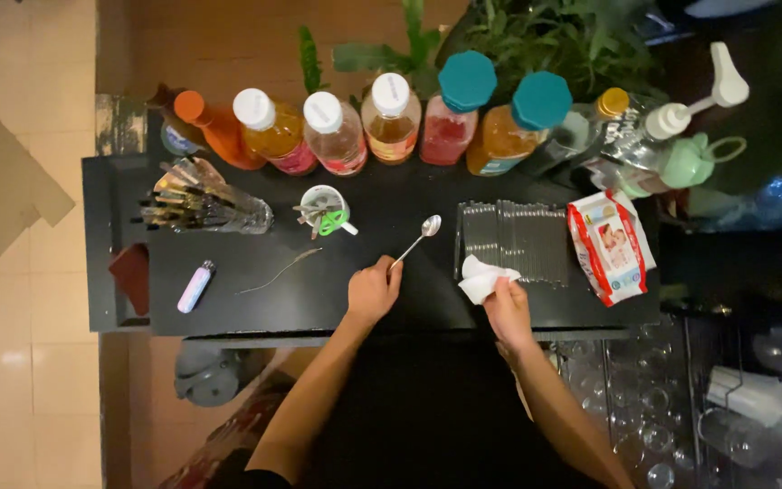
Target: Wiping metal spoons with a cloth and organizing straws into a container at a coffee shop counter.
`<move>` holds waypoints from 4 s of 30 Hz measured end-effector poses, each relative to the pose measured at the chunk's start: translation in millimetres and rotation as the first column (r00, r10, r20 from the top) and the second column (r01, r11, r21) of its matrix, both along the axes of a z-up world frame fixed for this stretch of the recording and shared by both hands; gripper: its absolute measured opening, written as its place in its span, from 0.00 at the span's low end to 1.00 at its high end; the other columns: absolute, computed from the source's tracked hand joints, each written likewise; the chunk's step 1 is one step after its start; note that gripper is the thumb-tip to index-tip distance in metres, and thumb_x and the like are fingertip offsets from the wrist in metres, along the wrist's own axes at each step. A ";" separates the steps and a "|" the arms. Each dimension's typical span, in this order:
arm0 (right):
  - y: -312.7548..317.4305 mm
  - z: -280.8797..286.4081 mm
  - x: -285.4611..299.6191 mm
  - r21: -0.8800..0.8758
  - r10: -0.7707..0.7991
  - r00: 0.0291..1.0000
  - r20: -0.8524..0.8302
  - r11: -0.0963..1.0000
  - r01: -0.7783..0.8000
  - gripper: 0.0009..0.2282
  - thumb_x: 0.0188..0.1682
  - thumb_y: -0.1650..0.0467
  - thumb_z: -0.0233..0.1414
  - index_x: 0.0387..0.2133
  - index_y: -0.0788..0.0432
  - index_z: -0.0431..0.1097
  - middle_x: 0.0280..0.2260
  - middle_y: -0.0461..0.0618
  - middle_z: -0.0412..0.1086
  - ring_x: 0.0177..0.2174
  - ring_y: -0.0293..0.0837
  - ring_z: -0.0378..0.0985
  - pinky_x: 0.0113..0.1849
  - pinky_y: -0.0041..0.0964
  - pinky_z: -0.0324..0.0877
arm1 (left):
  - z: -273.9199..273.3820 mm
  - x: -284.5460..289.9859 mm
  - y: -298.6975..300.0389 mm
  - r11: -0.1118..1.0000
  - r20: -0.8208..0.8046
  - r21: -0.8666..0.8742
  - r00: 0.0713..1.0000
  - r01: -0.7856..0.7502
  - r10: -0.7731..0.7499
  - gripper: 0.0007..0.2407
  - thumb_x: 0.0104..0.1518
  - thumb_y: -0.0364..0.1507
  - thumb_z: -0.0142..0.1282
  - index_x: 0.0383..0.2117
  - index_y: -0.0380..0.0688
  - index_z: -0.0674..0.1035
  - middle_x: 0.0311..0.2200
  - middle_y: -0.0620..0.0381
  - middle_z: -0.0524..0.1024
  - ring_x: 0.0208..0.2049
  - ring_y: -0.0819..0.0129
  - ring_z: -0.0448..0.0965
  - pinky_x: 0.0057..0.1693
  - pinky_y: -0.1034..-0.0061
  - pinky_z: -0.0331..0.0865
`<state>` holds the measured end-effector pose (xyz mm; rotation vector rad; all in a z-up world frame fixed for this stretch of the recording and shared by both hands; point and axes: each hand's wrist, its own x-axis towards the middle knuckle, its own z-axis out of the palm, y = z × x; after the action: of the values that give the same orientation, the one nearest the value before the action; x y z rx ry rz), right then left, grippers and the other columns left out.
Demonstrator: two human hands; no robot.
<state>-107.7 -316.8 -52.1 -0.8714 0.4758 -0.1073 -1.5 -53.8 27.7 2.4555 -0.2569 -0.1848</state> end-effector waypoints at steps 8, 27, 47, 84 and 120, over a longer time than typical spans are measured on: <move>14.8 24.7 7.7 0.000 0.215 0.976 -0.031 0.977 -0.215 0.20 0.61 0.63 0.37 0.51 0.70 0.68 0.49 0.59 0.73 0.49 0.49 0.76 0.54 0.45 0.68 | 66.9 11.4 49.5 0.981 0.140 -0.064 0.971 -0.186 0.193 0.10 0.58 0.36 0.60 0.40 0.47 0.78 0.22 0.54 0.79 0.24 0.56 0.81 0.32 0.63 0.72; 71.0 25.5 29.2 -0.407 0.187 0.982 -0.024 0.896 -0.180 0.09 0.56 0.71 0.53 0.43 0.68 0.72 0.30 0.49 0.75 0.27 0.35 0.73 0.30 0.31 0.68 | 77.2 38.1 98.6 0.722 -0.064 -0.614 0.931 -0.320 0.358 0.07 0.66 0.28 0.52 0.41 0.38 0.79 0.32 0.57 0.84 0.25 0.80 0.75 0.34 0.83 0.69; 113.2 129.4 79.5 0.578 0.139 0.983 0.117 0.795 -0.181 0.17 0.62 0.60 0.43 0.57 0.55 0.65 0.54 0.44 0.70 0.53 0.42 0.72 0.54 0.39 0.66 | 80.8 -10.3 59.0 0.205 -0.266 -0.953 0.938 -0.221 -0.224 0.08 0.69 0.29 0.50 0.39 0.37 0.78 0.37 0.51 0.84 0.31 0.76 0.75 0.40 0.82 0.69; 133.6 22.7 70.1 -0.683 0.490 0.868 -0.077 0.609 -0.404 0.09 0.46 0.78 0.58 0.40 0.64 0.79 0.34 0.47 0.79 0.32 0.32 0.77 0.35 0.28 0.72 | -29.9 5.0 79.5 0.928 0.327 -0.162 0.906 0.334 -0.269 0.04 0.50 0.28 0.63 0.31 0.50 0.84 0.42 0.63 0.80 0.45 0.62 0.76 0.49 0.67 0.64; 157.1 139.3 87.9 -0.834 0.498 0.864 -0.065 0.448 -0.321 0.08 0.41 0.76 0.64 0.34 0.65 0.77 0.29 0.49 0.77 0.29 0.36 0.78 0.32 0.30 0.72 | -30.9 5.8 83.8 0.920 0.277 -0.217 0.924 0.327 -0.263 0.04 0.53 0.27 0.61 0.33 0.48 0.83 0.43 0.62 0.80 0.47 0.62 0.74 0.51 0.67 0.64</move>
<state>-19.7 -159.7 87.1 -1.8986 -0.0373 0.0537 4.3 30.0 -3.2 2.1633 -0.7188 0.0227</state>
